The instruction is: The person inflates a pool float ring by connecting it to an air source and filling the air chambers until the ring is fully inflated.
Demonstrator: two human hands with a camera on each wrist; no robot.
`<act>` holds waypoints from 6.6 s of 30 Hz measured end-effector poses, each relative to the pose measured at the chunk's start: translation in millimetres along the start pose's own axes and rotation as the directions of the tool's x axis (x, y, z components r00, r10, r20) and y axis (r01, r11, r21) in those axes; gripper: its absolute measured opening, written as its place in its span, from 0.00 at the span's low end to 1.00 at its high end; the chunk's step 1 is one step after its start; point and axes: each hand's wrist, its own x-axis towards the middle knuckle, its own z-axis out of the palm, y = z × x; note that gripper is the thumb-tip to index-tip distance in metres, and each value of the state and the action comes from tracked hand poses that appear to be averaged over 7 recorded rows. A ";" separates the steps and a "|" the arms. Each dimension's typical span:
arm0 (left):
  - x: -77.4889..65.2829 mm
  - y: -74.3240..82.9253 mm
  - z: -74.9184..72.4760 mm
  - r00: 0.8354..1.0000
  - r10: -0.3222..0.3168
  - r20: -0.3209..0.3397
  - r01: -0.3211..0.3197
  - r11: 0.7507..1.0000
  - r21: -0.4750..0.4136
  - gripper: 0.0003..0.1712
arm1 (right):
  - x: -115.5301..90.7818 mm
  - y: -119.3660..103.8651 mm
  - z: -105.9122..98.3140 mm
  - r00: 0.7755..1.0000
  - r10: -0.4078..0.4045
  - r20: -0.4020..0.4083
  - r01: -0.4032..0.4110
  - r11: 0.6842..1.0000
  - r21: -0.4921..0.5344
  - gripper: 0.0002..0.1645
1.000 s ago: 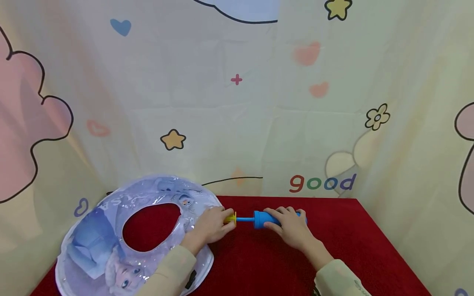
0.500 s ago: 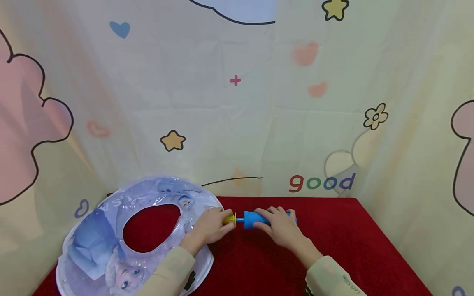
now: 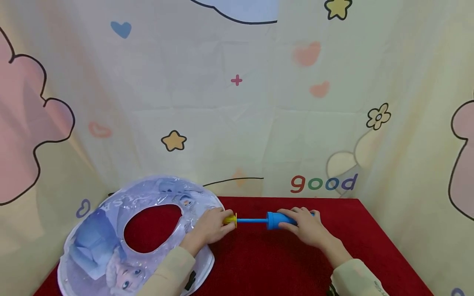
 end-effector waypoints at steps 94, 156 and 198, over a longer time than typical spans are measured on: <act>-1.8 -1.8 -1.1 0.999 0.018 -0.038 -0.016 0.999 0.049 0.04 | -12.3 21.6 -8.2 0.996 0.000 -0.092 -0.005 0.999 -0.052 0.31; 2.2 3.0 7.1 1.000 0.011 -0.018 -0.010 0.999 0.052 0.04 | 33.6 -68.3 39.1 0.995 -0.045 -0.088 0.029 0.985 -0.168 0.29; -2.0 -7.0 10.7 0.999 -0.013 -0.030 0.014 1.000 0.024 0.04 | 14.1 -28.0 27.6 0.996 -0.022 -0.084 0.011 0.990 -0.138 0.28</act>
